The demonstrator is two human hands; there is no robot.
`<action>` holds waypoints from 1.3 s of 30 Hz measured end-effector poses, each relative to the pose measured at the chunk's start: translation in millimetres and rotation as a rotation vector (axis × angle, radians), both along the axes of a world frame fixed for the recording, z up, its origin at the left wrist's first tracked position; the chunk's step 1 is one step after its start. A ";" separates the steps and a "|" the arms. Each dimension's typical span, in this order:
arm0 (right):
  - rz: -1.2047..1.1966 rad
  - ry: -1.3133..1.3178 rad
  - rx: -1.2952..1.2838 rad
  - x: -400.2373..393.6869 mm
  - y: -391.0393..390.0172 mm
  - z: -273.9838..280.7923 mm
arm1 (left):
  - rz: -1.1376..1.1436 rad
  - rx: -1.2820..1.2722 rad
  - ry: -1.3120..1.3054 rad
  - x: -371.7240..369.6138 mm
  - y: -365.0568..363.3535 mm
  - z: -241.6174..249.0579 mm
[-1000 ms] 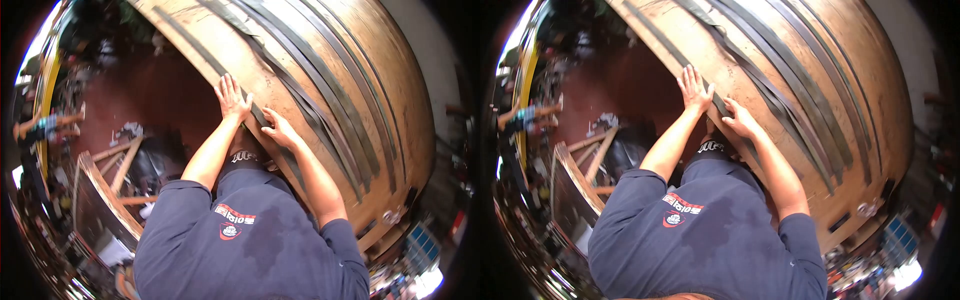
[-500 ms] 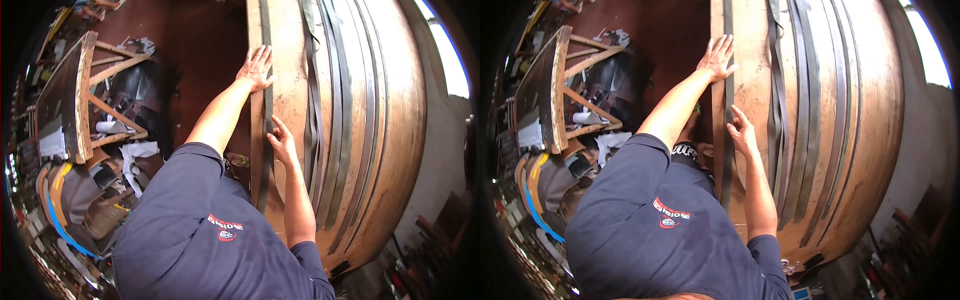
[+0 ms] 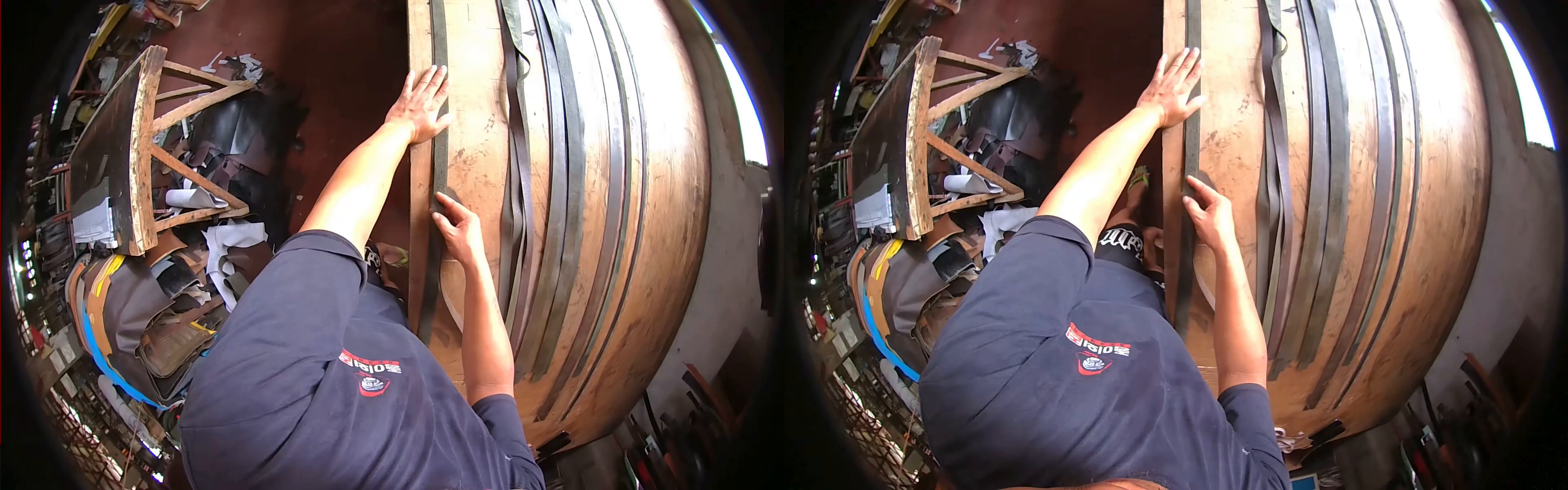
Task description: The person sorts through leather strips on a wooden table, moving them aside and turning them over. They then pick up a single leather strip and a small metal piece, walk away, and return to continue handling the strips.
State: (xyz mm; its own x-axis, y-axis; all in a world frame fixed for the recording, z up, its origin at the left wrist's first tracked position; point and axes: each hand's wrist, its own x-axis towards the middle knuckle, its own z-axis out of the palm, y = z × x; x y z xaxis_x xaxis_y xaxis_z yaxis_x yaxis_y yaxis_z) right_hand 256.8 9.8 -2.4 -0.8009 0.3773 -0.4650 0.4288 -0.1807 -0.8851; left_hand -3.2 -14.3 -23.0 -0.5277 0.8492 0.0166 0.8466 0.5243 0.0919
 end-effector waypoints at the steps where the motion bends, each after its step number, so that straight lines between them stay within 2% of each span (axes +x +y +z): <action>1: 0.014 -0.001 0.027 0.4 0.4 -1.7 | -0.004 0.002 -0.002 -0.2 0.3 -1.3; 15: 0.048 -0.044 0.048 -2.9 4.7 4.9 | 0.001 -0.005 0.007 -0.1 0.2 0.6; 17: 0.092 -0.083 0.123 -3.9 5.7 8.7 | 0.001 -0.008 0.013 0.6 0.4 1.9; 23: 0.103 -0.104 0.050 -6.6 7.3 11.7 | -0.004 -0.002 0.016 0.6 0.3 1.6; 39: 0.121 -0.127 0.087 -9.9 8.2 18.3 | 0.006 -0.034 0.008 1.0 0.6 5.4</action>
State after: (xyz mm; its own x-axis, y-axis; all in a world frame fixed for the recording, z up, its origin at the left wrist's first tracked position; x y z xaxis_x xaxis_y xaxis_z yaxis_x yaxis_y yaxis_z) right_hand 246.9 18.0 15.8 -0.7796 0.3248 -0.5354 0.5523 -0.0465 -0.8324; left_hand -2.2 -13.7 -17.7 -0.5327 0.8463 -0.0076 0.8441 0.5319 0.0674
